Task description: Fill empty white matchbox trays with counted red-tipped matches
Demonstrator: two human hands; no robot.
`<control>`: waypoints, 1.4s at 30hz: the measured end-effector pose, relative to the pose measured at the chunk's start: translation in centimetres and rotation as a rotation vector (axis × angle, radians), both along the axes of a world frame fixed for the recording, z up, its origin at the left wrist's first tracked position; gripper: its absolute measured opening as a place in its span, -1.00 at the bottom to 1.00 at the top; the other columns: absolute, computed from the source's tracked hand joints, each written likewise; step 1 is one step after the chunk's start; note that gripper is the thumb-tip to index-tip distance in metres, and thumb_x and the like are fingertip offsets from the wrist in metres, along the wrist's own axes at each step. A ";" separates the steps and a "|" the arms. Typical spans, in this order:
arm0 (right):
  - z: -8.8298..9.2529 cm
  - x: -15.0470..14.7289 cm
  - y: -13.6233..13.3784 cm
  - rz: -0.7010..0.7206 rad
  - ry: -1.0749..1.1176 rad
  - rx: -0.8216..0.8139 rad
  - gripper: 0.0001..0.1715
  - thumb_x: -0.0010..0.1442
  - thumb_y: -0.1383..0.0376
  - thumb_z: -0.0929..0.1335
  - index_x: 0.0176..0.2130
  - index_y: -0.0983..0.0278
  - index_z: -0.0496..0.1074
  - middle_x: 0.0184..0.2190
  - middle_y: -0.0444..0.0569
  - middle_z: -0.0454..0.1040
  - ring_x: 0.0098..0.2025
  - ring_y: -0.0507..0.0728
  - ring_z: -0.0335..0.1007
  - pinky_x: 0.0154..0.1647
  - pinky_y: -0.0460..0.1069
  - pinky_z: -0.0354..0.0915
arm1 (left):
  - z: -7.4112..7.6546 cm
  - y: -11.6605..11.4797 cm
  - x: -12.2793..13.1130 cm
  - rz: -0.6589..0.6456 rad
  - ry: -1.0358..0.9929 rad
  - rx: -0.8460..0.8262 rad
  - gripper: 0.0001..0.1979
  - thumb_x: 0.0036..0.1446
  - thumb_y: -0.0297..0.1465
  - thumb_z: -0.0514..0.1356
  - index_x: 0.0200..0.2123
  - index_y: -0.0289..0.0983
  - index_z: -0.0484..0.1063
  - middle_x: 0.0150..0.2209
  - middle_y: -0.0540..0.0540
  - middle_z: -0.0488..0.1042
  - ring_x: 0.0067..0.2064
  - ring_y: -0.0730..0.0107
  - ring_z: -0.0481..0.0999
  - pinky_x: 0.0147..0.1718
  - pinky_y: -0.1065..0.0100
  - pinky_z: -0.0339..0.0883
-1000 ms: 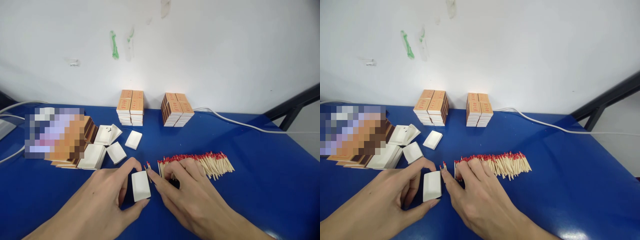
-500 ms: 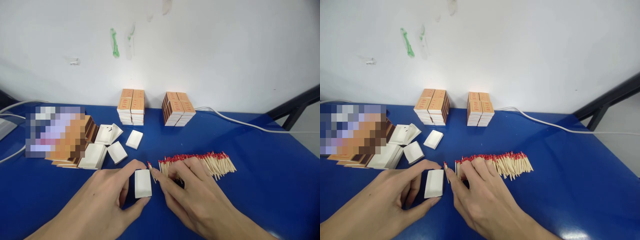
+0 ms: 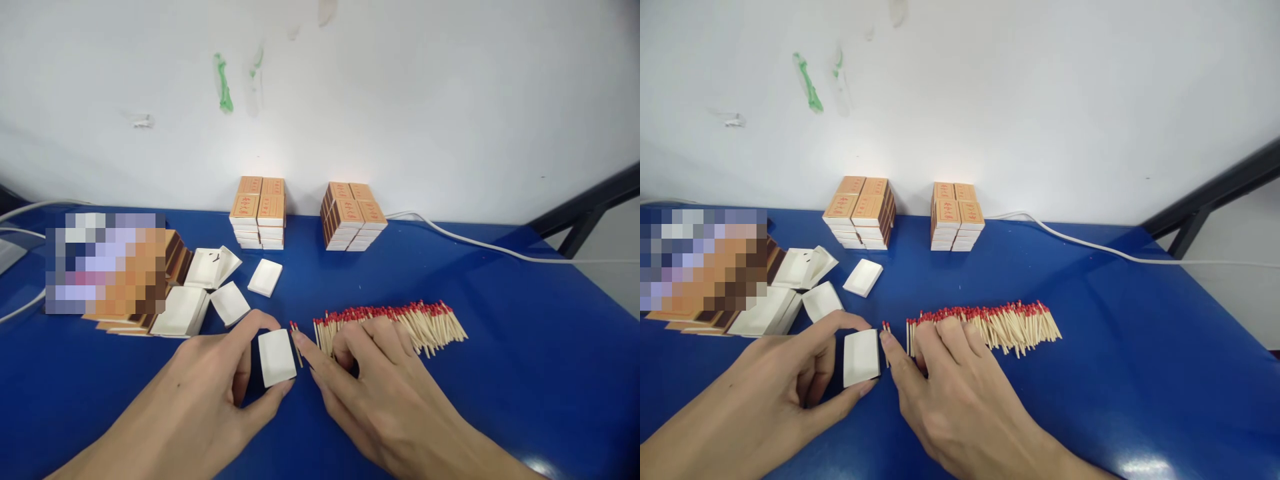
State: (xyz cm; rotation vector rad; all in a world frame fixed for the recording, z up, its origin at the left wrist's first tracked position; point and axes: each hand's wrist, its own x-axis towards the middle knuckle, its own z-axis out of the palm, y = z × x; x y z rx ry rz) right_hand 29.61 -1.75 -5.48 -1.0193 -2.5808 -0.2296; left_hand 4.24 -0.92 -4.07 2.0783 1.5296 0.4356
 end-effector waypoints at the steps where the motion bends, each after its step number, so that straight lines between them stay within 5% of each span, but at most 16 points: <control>1: 0.0 0.0 0.0 0.003 -0.003 -0.001 -0.47 0.60 0.37 0.29 0.43 0.40 0.49 -0.20 0.06 0.44 -0.22 0.24 0.15 -0.21 0.15 0.13 | -0.1 0.0 0.0 0.004 -0.004 0.014 -0.75 0.33 -0.17 0.33 0.04 -0.02 0.53 -0.63 0.25 0.30 -0.66 0.53 0.34 -0.65 0.54 0.13; 25: 0.2 -1.0 0.0 -0.058 -0.029 0.066 -0.49 0.54 0.36 0.35 0.38 0.38 0.56 -0.18 0.13 0.48 -0.19 0.27 0.16 -0.18 0.14 0.25 | -1.1 -0.1 -0.4 0.038 0.005 0.027 -0.70 0.41 -0.16 0.27 0.13 -0.04 0.43 -0.59 0.27 0.32 -0.64 0.52 0.40 -0.61 0.51 0.20; 42: 0.2 -0.7 0.1 -0.090 0.026 0.125 -0.55 0.54 0.36 0.35 0.29 0.45 0.61 -0.22 0.09 0.52 -0.17 0.28 0.18 -0.17 0.17 0.15 | -0.1 0.1 0.0 0.040 -0.025 0.014 -0.75 0.39 -0.15 0.25 0.04 -0.09 0.47 -0.63 0.25 0.31 -0.66 0.49 0.38 -0.63 0.50 0.17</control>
